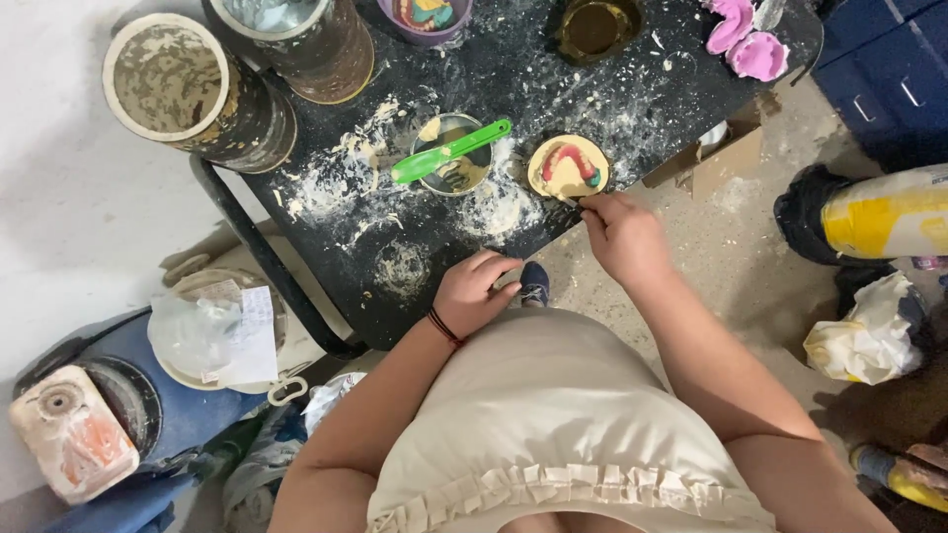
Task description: Refining the surface and edges of a plaster dental model using a small hand tool.
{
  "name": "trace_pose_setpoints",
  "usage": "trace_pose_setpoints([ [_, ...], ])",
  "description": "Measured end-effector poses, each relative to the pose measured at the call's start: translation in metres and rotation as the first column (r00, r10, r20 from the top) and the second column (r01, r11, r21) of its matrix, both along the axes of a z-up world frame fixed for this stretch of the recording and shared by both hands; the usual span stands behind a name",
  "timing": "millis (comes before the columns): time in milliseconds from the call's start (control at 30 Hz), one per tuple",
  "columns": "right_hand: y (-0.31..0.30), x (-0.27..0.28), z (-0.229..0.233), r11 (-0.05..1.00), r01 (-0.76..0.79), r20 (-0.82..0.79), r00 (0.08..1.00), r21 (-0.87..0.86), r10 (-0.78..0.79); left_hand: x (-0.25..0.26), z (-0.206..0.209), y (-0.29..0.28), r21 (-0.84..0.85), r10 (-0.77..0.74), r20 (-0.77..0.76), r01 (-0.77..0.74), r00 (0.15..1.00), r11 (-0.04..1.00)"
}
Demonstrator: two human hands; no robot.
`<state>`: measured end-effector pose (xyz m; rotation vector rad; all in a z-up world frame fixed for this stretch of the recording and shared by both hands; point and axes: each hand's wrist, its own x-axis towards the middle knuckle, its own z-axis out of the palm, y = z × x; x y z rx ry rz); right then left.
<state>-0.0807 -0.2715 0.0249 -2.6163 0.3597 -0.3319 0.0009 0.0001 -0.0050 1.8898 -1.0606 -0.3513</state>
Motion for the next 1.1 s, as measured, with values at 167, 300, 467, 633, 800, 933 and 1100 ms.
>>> trace_pose_setpoints([
  [167, 0.003, 0.006, 0.003, 0.995, -0.024, 0.029, 0.999, -0.099, 0.027, 0.0, 0.003, 0.0, -0.001, 0.0, -0.012, 0.0, 1.0, 1.0],
  [300, -0.007, 0.001, -0.003, 0.993, -0.015, 0.035, 0.999, -0.119, 0.019, 0.001, 0.003, 0.0, -0.006, -0.008, -0.051, 0.008, 0.999, 1.0],
  [467, -0.011, -0.001, -0.004, 1.0, 0.001, 0.037, 0.999, -0.015, -0.001, -0.001, -0.001, 0.0, 0.005, -0.006, -0.026, 0.006, 1.0, 1.0],
  [633, -0.007, 0.002, -0.004, 0.999, 0.031, 0.039, 0.999, -0.016, -0.031, 0.0, -0.001, -0.001, 0.001, -0.001, -0.028, 0.001, 1.0, 1.0],
  [800, -0.008, 0.005, -0.014, 0.999, 0.021, 0.053, 0.998, -0.043, -0.019, 0.0, 0.004, 0.0, 0.007, 0.002, -0.024, -0.002, 1.0, 1.0],
  [933, -0.008, 0.002, -0.013, 0.996, 0.055, 0.052, 0.997, -0.07, -0.051, -0.001, 0.0, 0.001, 0.014, 0.003, -0.013, -0.003, 1.0, 1.0],
  [1100, -0.006, -0.001, -0.008, 0.992, 0.068, 0.039, 0.997, -0.102, -0.064, -0.002, -0.001, 0.0, 0.004, 0.005, -0.049, -0.005, 0.999, 1.0],
])
